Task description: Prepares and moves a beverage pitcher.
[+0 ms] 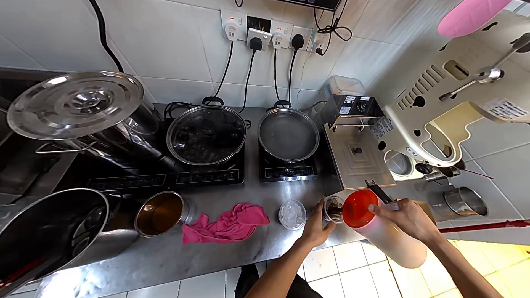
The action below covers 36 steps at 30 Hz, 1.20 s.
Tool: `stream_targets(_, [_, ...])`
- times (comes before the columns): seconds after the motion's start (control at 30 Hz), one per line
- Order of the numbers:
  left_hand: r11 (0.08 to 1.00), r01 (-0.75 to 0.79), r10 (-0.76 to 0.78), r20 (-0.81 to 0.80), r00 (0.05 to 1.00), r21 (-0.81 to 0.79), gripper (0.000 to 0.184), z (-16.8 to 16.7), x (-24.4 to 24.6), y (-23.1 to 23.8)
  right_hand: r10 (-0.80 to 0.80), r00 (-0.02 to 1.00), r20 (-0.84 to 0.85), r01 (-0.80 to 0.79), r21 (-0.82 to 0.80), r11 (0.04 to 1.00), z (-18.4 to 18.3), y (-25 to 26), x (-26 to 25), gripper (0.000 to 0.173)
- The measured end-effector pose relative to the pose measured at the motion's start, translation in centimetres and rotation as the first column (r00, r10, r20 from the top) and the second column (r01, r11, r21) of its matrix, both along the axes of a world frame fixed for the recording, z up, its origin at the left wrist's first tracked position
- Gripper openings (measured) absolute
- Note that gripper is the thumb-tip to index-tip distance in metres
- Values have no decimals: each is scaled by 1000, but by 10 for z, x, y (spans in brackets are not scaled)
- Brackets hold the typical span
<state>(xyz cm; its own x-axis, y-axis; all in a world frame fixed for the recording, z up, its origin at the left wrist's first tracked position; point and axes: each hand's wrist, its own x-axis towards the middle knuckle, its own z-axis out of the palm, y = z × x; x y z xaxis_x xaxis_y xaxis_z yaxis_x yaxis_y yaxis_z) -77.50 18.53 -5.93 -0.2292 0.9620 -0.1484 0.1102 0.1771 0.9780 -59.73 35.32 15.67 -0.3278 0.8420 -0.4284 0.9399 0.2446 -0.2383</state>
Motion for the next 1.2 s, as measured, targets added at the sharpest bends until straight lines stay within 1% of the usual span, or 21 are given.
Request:
stream_targets(0.17, [1000, 3, -3, 0, 1000, -9, 91, 0, 0, 0, 6, 1000, -9, -6, 0, 1000, 2, -1, -2, 72])
stream_targets(0.9, [1000, -9, 9, 15, 1000, -10, 90, 0, 1, -1, 2, 999, 41, -1, -19, 1000, 7, 2, -5, 76])
stream_targets(1.2, [1000, -8, 8, 5, 1000, 3, 91, 0, 1, -1, -12, 1000, 13, 12, -11, 1000, 4, 1, -5, 74])
